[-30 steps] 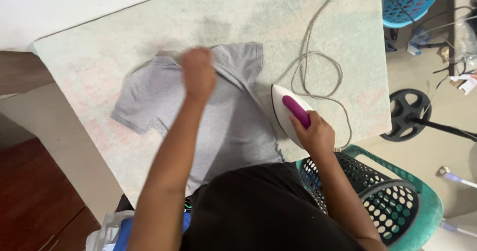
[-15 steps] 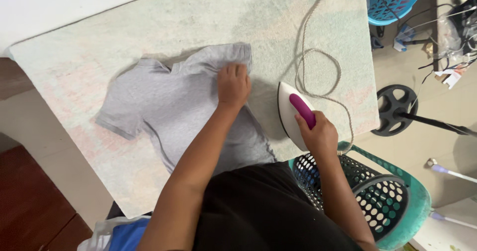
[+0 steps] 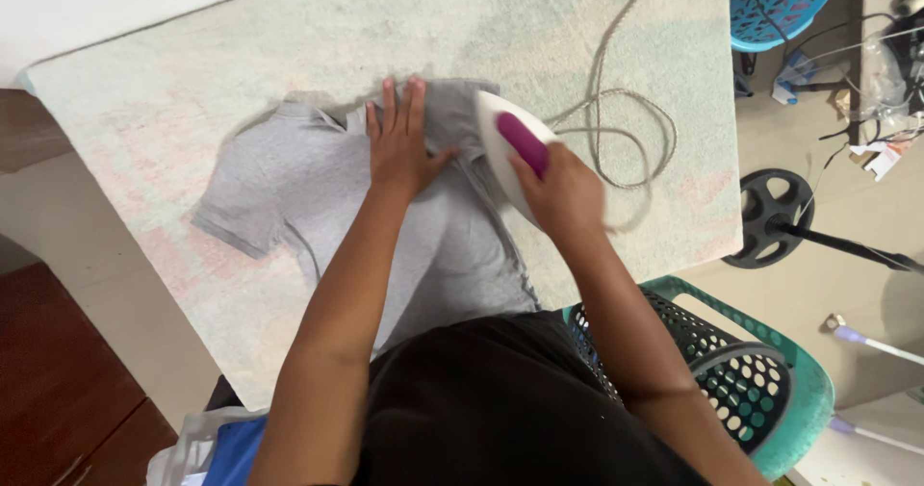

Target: The person irons a blue t-shirt and a grey t-shirt on a table, smoothing each garment with an iron. After ironing, the person places each shirt on a hanger and sets them aside.

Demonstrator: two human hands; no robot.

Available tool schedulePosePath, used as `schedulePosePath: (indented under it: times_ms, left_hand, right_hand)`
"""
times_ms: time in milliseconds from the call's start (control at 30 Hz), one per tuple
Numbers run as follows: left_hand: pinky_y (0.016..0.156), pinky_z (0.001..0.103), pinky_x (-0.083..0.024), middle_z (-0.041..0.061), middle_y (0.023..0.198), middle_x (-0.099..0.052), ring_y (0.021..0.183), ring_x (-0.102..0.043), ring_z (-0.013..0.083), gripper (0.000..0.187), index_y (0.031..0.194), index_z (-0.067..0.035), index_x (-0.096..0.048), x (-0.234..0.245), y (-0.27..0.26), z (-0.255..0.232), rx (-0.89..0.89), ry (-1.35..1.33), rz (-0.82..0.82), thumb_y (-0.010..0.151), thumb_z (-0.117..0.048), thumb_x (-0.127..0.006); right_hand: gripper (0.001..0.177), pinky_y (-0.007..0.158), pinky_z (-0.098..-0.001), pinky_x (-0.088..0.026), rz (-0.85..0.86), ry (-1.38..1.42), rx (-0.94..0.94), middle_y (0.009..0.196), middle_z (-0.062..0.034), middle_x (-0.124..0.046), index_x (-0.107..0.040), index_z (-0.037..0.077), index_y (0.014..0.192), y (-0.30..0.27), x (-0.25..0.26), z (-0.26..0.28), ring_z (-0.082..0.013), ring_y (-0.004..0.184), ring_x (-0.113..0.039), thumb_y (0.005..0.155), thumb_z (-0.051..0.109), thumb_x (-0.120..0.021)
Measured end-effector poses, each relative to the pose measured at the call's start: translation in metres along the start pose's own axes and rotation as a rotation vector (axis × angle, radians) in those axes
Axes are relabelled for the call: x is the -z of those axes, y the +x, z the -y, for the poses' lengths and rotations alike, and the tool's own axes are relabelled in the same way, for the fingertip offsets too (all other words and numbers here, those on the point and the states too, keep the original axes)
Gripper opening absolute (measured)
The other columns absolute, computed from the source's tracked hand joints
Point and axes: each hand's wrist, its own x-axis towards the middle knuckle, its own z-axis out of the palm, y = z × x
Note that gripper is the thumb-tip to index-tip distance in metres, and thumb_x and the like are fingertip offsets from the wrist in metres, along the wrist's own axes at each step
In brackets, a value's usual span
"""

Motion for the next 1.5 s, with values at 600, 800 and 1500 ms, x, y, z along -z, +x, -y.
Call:
schedulePosePath:
  times_ms: [600,800,1500]
  left_hand:
    - [0.134,0.052,-0.006,0.017,0.176,-0.012,0.164,-0.004,0.0373,0.085,0.166,-0.003,-0.005,-0.041,-0.019,0.043,-0.092,-0.057,-0.381,0.109,-0.046,-0.052]
    - [0.128,0.056,-0.007,0.021,0.172,-0.014,0.159,-0.007,0.0423,0.081,0.162,0.004,-0.010,-0.035,-0.017,0.038,-0.007,-0.112,-0.344,0.102,-0.031,-0.052]
    - [0.121,0.066,-0.009,0.021,0.164,-0.027,0.152,-0.021,0.0422,0.083,0.158,0.004,-0.025,-0.020,-0.020,0.042,0.064,-0.079,-0.435,0.096,-0.036,-0.063]
  right_hand:
    - [0.054,0.059,-0.0455,-0.059,0.202,-0.304,0.272,0.082,-0.0147,-0.074,-0.066,0.006,0.103,0.098,-0.024,0.082,-0.0314,0.070,-0.074,0.095,0.059,-0.061]
    - [0.058,0.059,-0.0449,-0.061,0.278,-0.313,0.282,0.083,-0.0143,-0.073,-0.065,0.005,0.108,0.104,-0.026,0.091,-0.0294,0.070,-0.075,0.098,0.062,-0.056]
    - [0.053,0.064,-0.0507,-0.057,0.091,-0.230,0.333,0.082,-0.0169,-0.074,-0.067,0.006,0.100,0.085,-0.031,0.055,-0.0375,0.075,-0.073,0.091,0.058,-0.066]
